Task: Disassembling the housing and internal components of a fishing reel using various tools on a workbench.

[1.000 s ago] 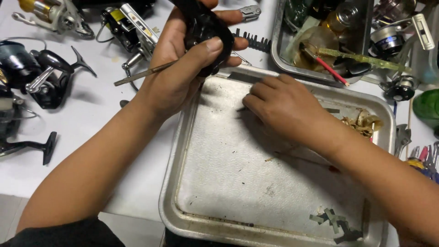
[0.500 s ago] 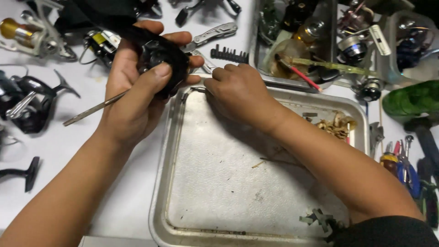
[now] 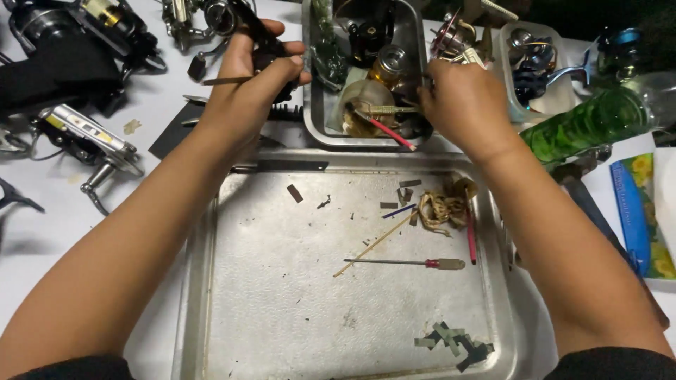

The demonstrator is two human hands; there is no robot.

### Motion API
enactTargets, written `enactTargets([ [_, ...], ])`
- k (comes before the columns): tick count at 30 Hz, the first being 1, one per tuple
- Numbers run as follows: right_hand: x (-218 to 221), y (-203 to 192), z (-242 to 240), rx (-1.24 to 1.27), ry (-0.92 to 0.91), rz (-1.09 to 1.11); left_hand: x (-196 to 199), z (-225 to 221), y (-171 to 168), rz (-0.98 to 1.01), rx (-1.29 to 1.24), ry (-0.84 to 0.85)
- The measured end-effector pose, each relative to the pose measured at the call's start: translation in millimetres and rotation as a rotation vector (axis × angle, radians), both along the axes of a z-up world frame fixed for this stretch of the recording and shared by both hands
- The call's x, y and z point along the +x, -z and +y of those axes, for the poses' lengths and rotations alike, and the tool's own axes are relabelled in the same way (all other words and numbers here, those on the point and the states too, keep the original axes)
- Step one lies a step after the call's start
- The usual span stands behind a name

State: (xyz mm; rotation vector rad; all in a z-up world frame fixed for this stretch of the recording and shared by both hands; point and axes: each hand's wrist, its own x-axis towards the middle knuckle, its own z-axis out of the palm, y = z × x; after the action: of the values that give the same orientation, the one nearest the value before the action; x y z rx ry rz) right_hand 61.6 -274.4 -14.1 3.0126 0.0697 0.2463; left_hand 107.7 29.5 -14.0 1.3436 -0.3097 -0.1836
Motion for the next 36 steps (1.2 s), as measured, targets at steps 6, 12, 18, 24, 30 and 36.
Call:
enactTargets([
  [6, 12.9, 10.0, -1.0, -0.039, 0.142, 0.148, 15.5, -26.6, 9.6, 0.101, 0.039, 0.100],
  [12, 12.9, 4.5, 5.9, 0.078, 0.234, 0.239, 12.8, -34.4, 14.6, 0.184, 0.002, 0.136],
  [18, 4.0, 8.5, 5.0, 0.155, 0.192, 0.190, 1.4, -28.3, 2.6, 0.340, -0.100, 0.178],
  [24, -6.9, 3.4, 13.7, 0.190, 0.133, 0.196, -0.2, -24.0, 3.7, 0.353, 0.024, 0.126],
  [30, -22.6, -16.3, 20.5, 0.226, 0.136, 0.161, -4.0, -11.1, 8.5, 0.168, 0.129, 0.119],
  [36, -127.9, -59.3, -14.1, 0.344, 0.042, -0.117, -54.3, 55.0, -6.2, -0.149, 0.262, 0.075],
])
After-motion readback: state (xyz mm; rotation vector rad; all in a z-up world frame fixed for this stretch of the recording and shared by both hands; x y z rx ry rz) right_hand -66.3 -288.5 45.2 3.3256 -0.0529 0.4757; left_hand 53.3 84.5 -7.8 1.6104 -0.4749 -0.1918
